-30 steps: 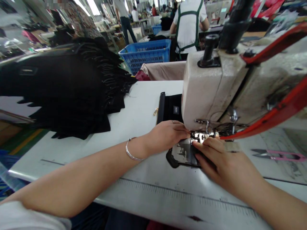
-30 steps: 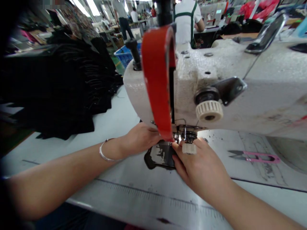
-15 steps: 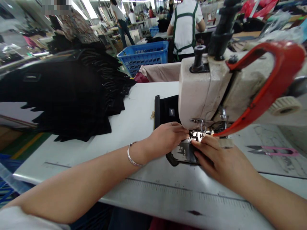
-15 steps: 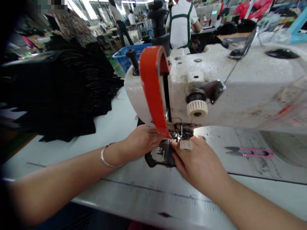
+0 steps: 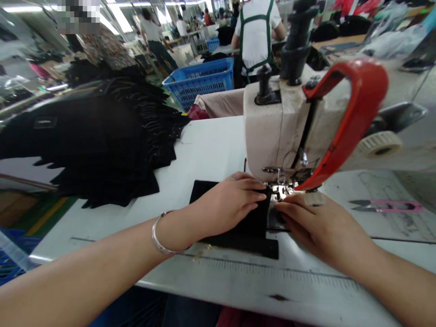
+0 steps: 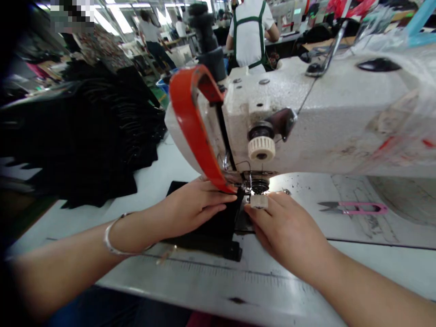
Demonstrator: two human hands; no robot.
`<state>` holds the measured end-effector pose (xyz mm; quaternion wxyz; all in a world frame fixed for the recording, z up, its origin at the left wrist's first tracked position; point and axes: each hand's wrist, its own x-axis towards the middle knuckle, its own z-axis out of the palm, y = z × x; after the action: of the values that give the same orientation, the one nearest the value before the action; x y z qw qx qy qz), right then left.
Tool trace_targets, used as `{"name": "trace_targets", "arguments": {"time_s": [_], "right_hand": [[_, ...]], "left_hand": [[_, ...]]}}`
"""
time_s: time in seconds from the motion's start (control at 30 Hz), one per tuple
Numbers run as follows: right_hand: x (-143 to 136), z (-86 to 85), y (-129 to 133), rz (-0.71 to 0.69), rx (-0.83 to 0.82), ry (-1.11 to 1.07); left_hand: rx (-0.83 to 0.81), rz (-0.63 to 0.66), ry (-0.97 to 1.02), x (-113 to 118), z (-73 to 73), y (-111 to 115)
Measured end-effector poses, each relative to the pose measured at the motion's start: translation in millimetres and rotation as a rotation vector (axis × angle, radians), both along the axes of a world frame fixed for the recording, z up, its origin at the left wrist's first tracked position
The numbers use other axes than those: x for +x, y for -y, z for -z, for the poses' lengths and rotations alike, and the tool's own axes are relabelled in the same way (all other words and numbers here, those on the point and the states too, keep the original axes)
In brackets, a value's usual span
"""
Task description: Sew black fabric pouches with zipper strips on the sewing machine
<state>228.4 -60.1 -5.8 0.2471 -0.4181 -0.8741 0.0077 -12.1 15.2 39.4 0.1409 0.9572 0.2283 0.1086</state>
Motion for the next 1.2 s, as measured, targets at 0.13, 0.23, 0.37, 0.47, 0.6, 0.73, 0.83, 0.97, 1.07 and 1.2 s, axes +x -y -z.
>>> {"name": "trace_targets", "arguments": {"time_s": [0.13, 0.23, 0.37, 0.47, 0.6, 0.73, 0.83, 0.97, 1.07, 1.2], "right_hand": [[0.8, 1.1, 4.4, -0.059, 0.081, 0.025], [-0.7, 1.5, 7.4, -0.093, 0.131, 0.040], [-2.5, 4.4, 8.7, -0.083, 0.124, 0.049], [-3.4, 6.2, 7.0, -0.058, 0.129, 0.055], [-0.9, 1.0, 3.9, -0.060, 0.108, 0.008], [6.5, -7.8, 1.8, -0.107, -0.003, -0.054], [10.2, -9.9, -0.3, -0.176, -0.015, -0.040], [10.8, -8.3, -3.1, -0.211, -0.024, 0.012], [10.8, -6.2, -3.7, -0.219, -0.026, 0.032], [9.3, -2.0, -1.7, -0.216, -0.001, 0.006]], "left_hand": [[0.082, 0.070, 0.005, -6.7, 18.3, 4.5], [0.131, 0.079, 0.027, -8.3, 31.9, 9.8], [0.145, 0.122, 0.034, -9.4, 36.7, 3.3], [0.149, 0.133, 0.046, -9.1, 32.4, -8.9], [0.129, 0.111, -0.015, -6.0, 15.7, -4.1], [0.094, 0.047, -0.042, -1.9, 1.8, 37.6], [0.107, -0.034, -0.019, 0.1, 4.0, 63.7], [0.073, -0.099, 0.081, 0.1, 13.8, 69.8], [0.092, -0.073, 0.110, 0.6, 18.4, 67.7], [0.137, -0.022, 0.119, 2.1, 21.2, 68.4]]}}
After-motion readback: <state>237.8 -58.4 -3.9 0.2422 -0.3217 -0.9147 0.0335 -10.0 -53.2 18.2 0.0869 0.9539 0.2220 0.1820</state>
